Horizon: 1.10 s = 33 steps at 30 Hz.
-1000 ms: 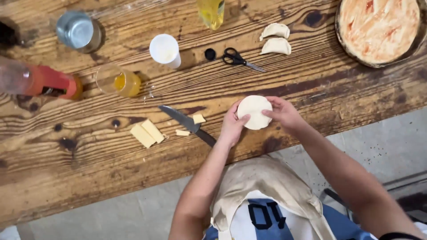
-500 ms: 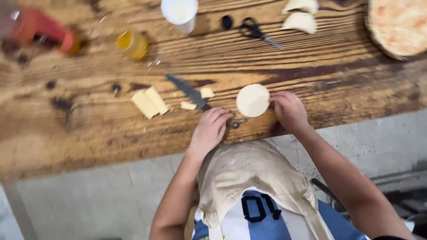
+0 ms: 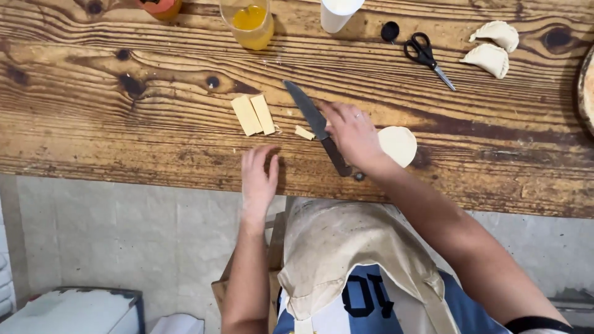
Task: Preparing empanadas by cutting cheese into strips, placing them on dough circles, and folding the dough.
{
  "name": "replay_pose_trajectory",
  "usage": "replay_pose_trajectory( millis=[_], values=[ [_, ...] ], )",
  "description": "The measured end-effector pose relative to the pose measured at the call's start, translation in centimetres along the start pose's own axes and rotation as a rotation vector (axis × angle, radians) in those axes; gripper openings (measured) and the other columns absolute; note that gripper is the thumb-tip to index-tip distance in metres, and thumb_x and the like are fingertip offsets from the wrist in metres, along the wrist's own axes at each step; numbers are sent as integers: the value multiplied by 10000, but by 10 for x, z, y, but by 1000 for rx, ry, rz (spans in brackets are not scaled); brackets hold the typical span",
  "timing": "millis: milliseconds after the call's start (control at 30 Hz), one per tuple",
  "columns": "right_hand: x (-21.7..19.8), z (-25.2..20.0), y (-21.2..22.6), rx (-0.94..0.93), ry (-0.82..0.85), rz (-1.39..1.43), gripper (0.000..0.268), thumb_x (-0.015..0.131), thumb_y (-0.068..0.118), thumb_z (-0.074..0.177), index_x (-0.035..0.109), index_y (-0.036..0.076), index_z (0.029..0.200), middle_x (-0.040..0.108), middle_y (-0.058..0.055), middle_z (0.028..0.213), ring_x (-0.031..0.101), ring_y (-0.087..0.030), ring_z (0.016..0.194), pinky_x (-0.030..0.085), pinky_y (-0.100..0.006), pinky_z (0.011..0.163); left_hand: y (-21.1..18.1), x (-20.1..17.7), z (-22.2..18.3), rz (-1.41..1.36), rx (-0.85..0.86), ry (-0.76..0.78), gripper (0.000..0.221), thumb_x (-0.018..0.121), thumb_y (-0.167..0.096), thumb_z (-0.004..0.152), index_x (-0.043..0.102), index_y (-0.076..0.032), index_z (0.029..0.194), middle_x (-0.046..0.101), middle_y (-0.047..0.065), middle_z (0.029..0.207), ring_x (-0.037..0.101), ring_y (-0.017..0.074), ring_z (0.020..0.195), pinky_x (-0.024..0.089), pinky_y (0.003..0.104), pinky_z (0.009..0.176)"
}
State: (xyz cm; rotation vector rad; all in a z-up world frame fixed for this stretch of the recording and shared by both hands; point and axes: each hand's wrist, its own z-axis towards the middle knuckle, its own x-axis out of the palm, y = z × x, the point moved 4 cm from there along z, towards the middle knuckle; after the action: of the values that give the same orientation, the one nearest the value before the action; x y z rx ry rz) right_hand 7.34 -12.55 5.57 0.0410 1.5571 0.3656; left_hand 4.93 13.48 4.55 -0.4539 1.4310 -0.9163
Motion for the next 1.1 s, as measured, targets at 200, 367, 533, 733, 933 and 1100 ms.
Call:
replay_pose_trajectory(
  millis=[200, 367, 533, 733, 933, 1100],
  values=[
    [23, 0, -28, 74, 78, 125, 380, 768, 368, 884, 660, 156, 1179, 606, -64, 1247, 584, -327, 1226, 522, -454, 964, -10, 22, 3, -54, 2, 14, 264, 616, -169, 1016, 646, -120, 1274, 610, 87, 1124, 603, 313, 1116, 465, 449, 1004],
    [-12, -29, -50, 305, 38, 481, 388, 860, 310, 840, 717, 92, 1127, 732, -137, 982, 727, -348, 975, 569, -432, 853, -30, 43, 36, 6, 100, 95, 301, 643, -208, 1017, 624, -109, 1301, 588, 105, 1184, 555, 321, 1192, 431, 472, 1049],
    [-29, -103, -137, 501, 33, 404, 325, 808, 335, 931, 744, 156, 1195, 745, -92, 1003, 728, -301, 957, 566, -429, 842, -59, 71, 62, -35, 250, 216, 270, 639, -246, 1018, 641, -147, 1269, 590, 56, 1141, 579, 281, 1134, 474, 431, 975],
    [-10, -135, -143, 414, -47, 422, 278, 800, 273, 902, 766, 154, 1151, 728, -84, 1019, 715, -303, 929, 567, -442, 835, -82, 146, 51, 7, 453, 391, 264, 634, -336, 992, 662, -196, 1215, 590, -4, 1101, 572, 218, 1138, 472, 379, 895],
    [5, -131, -148, 299, -169, 249, 331, 789, 357, 906, 756, 176, 1181, 633, -58, 999, 660, -321, 932, 548, -447, 872, -104, 193, 46, 87, 628, 520, 343, 719, -399, 852, 637, -187, 1108, 544, -3, 1079, 528, 233, 1133, 469, 392, 872],
    [-11, -159, -123, 313, -256, 277, 298, 791, 296, 921, 711, 171, 1180, 588, -40, 1012, 656, -309, 952, 541, -424, 852, -110, 205, 37, 154, 793, 519, 393, 768, -391, 796, 635, -182, 1102, 541, 23, 1052, 531, 242, 1073, 442, 383, 875]
  ],
)
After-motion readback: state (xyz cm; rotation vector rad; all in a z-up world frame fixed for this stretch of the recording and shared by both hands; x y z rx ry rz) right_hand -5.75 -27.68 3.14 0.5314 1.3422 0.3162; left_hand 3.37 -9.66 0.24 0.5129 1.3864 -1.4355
